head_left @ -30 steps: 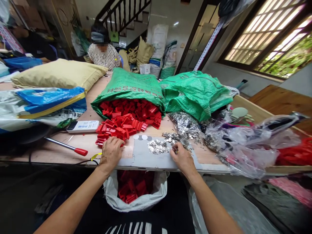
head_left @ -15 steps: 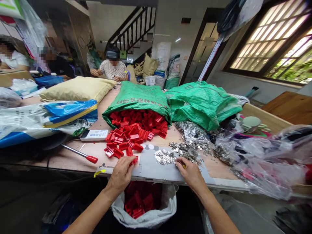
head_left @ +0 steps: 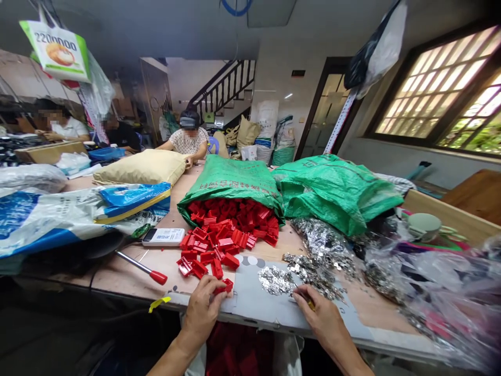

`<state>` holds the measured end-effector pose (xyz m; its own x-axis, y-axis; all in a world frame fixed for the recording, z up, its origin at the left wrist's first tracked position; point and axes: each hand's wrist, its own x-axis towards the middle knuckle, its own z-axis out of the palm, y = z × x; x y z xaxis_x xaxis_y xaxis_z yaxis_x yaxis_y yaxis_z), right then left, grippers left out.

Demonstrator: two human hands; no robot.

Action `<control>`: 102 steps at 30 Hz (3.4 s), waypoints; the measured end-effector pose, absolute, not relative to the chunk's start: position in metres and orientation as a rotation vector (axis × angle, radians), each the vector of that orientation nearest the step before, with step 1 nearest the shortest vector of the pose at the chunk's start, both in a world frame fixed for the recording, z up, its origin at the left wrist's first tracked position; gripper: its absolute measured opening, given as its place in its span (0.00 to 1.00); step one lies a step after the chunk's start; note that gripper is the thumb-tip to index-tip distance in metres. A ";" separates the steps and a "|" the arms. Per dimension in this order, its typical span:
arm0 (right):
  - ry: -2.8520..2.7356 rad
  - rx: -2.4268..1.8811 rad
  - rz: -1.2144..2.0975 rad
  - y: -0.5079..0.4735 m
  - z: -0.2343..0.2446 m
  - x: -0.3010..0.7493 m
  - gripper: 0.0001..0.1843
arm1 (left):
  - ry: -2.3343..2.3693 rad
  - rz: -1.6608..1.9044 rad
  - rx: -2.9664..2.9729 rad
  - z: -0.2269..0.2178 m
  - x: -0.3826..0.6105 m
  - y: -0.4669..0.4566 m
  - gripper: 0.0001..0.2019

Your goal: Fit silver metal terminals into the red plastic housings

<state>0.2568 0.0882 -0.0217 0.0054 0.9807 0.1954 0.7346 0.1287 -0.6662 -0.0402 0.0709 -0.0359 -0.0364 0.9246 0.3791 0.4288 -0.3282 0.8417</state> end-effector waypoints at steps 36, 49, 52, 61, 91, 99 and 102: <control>-1.802 -1.631 0.440 0.086 -0.018 0.252 0.15 | 0.580 1.249 0.372 -0.006 -0.018 0.058 0.10; -1.756 -1.671 0.452 0.090 -0.015 0.249 0.18 | 0.577 1.293 0.390 -0.004 -0.012 0.058 0.21; -1.748 -1.666 0.488 0.091 -0.021 0.248 0.18 | 0.554 1.274 0.390 -0.003 -0.012 0.058 0.20; -1.632 -1.589 0.662 0.082 -0.013 0.219 0.21 | 0.516 1.163 0.288 -0.006 -0.015 0.053 0.19; -2.117 -1.162 0.746 0.051 0.035 0.175 0.08 | 0.623 0.900 0.435 -0.001 0.001 0.026 0.11; -2.079 -1.162 0.939 0.053 0.040 0.179 0.09 | 0.620 0.878 0.314 -0.006 -0.001 0.025 0.10; -1.996 -1.216 0.986 0.053 0.038 0.182 0.09 | 0.600 0.883 0.305 -0.007 -0.001 0.026 0.09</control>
<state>0.1820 0.0532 0.0378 -0.4036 0.9085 0.1081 0.4665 0.3060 -0.8299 -0.0014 0.0256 -0.0070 0.4864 0.7948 -0.3628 -0.6302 0.6068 0.4845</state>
